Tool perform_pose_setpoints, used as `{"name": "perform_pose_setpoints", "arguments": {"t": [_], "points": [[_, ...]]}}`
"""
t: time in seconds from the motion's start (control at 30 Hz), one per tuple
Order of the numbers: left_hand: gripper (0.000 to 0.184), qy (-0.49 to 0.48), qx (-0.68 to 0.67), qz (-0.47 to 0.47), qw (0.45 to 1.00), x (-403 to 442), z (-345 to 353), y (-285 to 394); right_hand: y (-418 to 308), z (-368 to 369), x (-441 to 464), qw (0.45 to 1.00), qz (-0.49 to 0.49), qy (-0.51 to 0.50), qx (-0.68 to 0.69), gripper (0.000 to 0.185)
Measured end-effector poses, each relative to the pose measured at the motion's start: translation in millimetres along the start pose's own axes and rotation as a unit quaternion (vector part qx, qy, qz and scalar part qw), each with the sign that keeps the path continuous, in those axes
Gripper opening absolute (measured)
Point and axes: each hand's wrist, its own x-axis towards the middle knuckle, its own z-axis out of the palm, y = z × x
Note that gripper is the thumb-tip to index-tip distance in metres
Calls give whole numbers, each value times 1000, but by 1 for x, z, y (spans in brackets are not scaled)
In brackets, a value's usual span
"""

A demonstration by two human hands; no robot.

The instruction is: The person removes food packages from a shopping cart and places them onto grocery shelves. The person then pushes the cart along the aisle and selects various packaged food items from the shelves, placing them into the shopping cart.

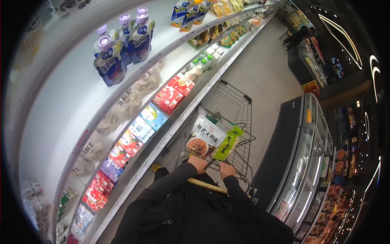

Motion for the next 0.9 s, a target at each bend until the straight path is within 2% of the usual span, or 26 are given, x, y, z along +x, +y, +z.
{"name": "perform_pose_setpoints", "arguments": {"t": [0.1,0.23,0.3,0.37,0.5,0.57,0.6,0.67,0.7,0.73,0.8,0.87,0.9], "points": [[40,-52,21,-30,998,13,9,-7,0,1,-5,999,-11,39,29,49],[34,-22,45,-24,998,29,15,-14,3,-2,3,998,-6,39,58,44],[33,-25,51,-31,998,34,20,-16,5,-6,6,999,-9,26,27,40],[32,16,52,-13,998,41,25,-21,6,-9,11,999,-7,24,34,39],[31,29,76,13,997,39,6,-15,8,-14,17,998,7,21,66,38],[28,52,63,84,993,38,-13,-7,13,-12,25,998,20,15,63,41],[28,48,70,83,993,38,-18,-4,14,-13,28,997,20,16,71,41],[23,114,30,142,983,39,-26,1,17,-17,36,997,27,-7,73,39],[20,181,-16,198,963,44,-33,3,20,-17,41,996,26,-8,79,39],[20,177,-13,195,965,51,-40,6,23,-17,46,997,21,-12,77,40],[22,303,-16,203,931,66,-52,12,26,-19,55,996,15,-21,80,42],[26,304,-22,176,936,79,-41,2,28,-26,64,994,14,-43,95,43],[29,267,-25,101,958,84,-33,-5,30,-24,68,993,10,-28,112,45]]}}
